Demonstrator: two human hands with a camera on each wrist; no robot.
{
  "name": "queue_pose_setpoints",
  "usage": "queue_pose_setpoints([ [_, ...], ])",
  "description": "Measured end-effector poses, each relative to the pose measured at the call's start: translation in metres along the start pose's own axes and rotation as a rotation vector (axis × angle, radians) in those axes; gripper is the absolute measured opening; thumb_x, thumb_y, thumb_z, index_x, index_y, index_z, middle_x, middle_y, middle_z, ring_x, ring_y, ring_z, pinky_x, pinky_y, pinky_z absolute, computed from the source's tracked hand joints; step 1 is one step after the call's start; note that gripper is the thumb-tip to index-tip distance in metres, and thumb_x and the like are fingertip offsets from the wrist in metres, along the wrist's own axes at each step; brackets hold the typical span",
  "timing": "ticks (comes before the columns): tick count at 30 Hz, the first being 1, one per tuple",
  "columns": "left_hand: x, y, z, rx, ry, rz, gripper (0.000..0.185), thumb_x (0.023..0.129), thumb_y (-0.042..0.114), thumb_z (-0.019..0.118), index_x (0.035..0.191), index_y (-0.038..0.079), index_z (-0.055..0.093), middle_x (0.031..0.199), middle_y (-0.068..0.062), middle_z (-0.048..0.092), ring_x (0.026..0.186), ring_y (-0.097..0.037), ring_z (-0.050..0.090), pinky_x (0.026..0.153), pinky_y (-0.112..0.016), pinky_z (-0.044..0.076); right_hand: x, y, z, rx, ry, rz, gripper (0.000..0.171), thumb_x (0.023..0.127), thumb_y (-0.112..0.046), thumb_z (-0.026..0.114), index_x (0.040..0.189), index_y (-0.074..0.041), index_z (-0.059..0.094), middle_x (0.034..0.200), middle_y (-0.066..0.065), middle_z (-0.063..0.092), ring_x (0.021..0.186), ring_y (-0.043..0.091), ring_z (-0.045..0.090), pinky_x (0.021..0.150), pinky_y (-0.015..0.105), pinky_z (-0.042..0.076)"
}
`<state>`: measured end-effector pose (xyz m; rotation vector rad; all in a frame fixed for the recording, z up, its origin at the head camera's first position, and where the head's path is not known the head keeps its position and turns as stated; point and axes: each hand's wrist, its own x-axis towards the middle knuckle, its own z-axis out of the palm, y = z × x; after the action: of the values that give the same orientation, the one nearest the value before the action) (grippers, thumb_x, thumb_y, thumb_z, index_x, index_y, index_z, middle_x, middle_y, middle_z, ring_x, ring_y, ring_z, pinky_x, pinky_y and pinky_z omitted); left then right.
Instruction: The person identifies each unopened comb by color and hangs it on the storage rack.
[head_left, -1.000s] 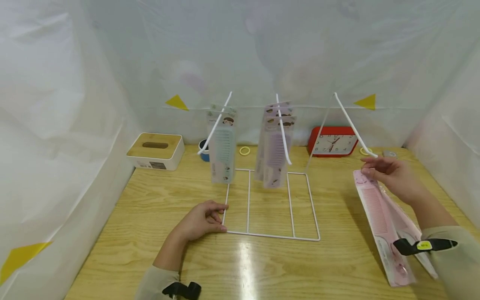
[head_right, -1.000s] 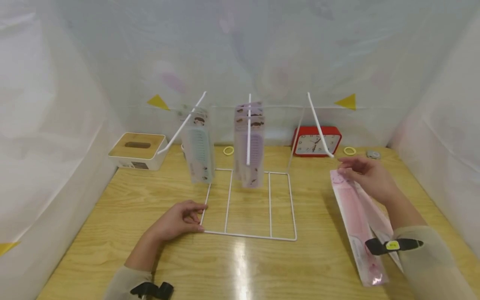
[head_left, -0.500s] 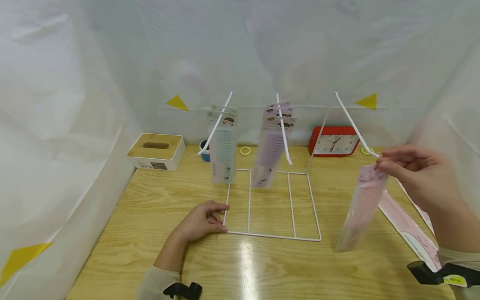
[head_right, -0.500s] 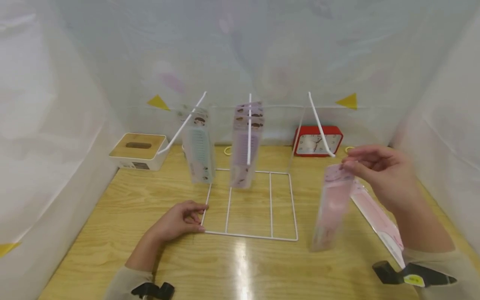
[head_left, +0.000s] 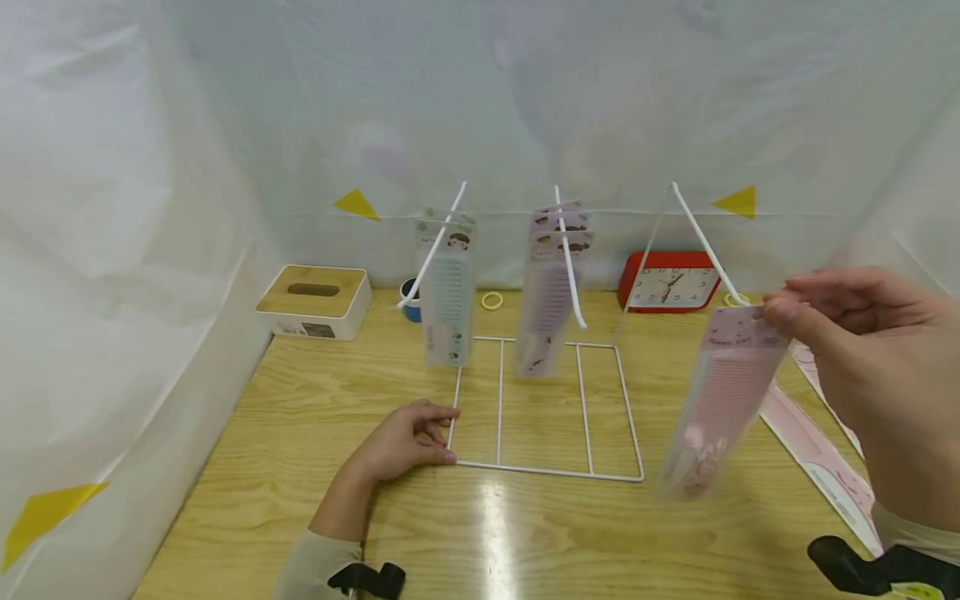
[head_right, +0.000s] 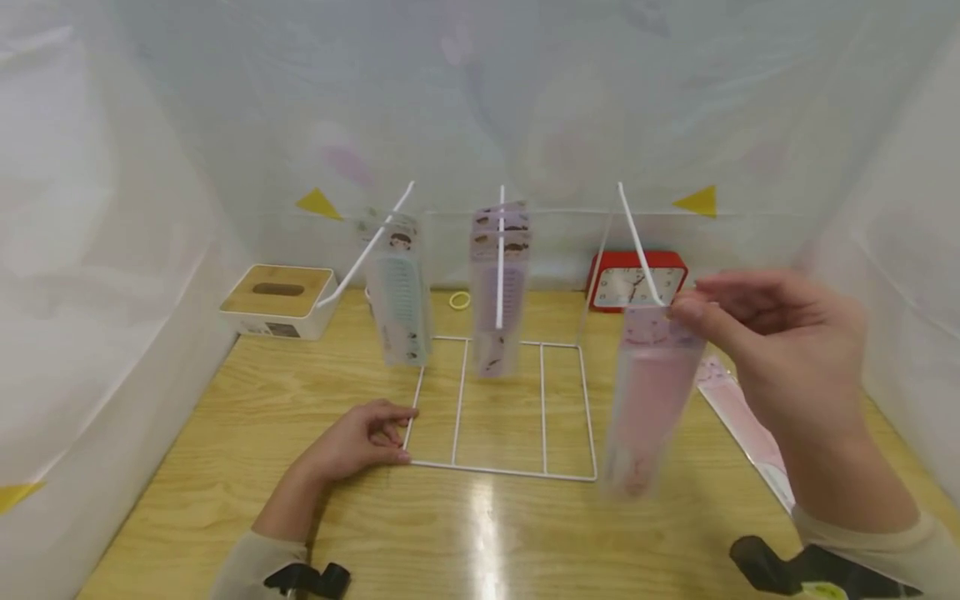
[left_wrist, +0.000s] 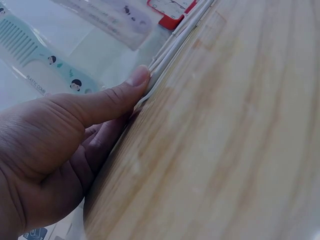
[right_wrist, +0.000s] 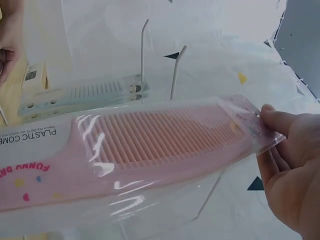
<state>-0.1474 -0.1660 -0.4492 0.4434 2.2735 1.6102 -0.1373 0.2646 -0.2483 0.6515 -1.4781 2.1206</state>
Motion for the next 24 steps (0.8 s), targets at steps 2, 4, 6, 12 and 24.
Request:
queue_pose_setpoints([
  [2, 0.000, 0.000, 0.000, 0.001, -0.001, 0.000, 0.062, 0.078, 0.004, 0.085, 0.134, -0.004, 0.059, 0.117, -0.021, 0.056, 0.091, -0.017, 0.062, 0.080, -0.021, 0.060, 0.000, -0.002, 0.004, -0.001, 0.030, 0.020, 0.024, 0.076, 0.035, 0.059, 0.099, 0.027, 0.062, 0.084, 0.019, 0.075, 0.071, 0.024, 0.073, 0.069, 0.023, 0.062],
  [4, 0.000, 0.001, 0.000, 0.007, -0.002, 0.000, 0.062, 0.078, 0.005, 0.085, 0.134, -0.004, 0.060, 0.117, -0.020, 0.057, 0.091, -0.017, 0.062, 0.081, -0.021, 0.060, 0.000, -0.003, 0.006, -0.003, 0.043, 0.026, 0.024, 0.076, 0.035, 0.059, 0.099, 0.027, 0.062, 0.083, 0.019, 0.075, 0.070, 0.023, 0.073, 0.070, 0.023, 0.062],
  [6, 0.000, 0.001, 0.000, 0.010, -0.002, -0.001, 0.062, 0.078, 0.006, 0.085, 0.134, -0.004, 0.060, 0.116, -0.020, 0.057, 0.091, -0.017, 0.062, 0.081, -0.021, 0.060, -0.001, -0.004, 0.009, -0.032, 0.058, 0.037, 0.025, 0.075, 0.035, 0.060, 0.099, 0.026, 0.063, 0.083, 0.018, 0.076, 0.069, 0.022, 0.073, 0.069, 0.022, 0.062],
  [12, -0.001, 0.000, -0.001, 0.017, 0.001, -0.005, 0.063, 0.078, 0.006, 0.085, 0.134, -0.003, 0.060, 0.117, -0.020, 0.057, 0.091, -0.018, 0.062, 0.080, -0.021, 0.060, -0.003, -0.007, 0.014, -0.072, 0.082, 0.075, 0.027, 0.074, 0.035, 0.062, 0.099, 0.024, 0.064, 0.084, 0.018, 0.076, 0.071, 0.022, 0.074, 0.070, 0.022, 0.062],
  [24, -0.001, -0.001, -0.001, 0.016, 0.002, -0.014, 0.062, 0.078, 0.007, 0.085, 0.134, -0.001, 0.060, 0.117, -0.019, 0.056, 0.092, -0.018, 0.062, 0.080, -0.021, 0.060, 0.002, -0.005, 0.014, 0.031, 0.053, 0.022, 0.024, 0.076, 0.035, 0.059, 0.098, 0.027, 0.062, 0.084, 0.021, 0.075, 0.072, 0.025, 0.074, 0.071, 0.025, 0.062],
])
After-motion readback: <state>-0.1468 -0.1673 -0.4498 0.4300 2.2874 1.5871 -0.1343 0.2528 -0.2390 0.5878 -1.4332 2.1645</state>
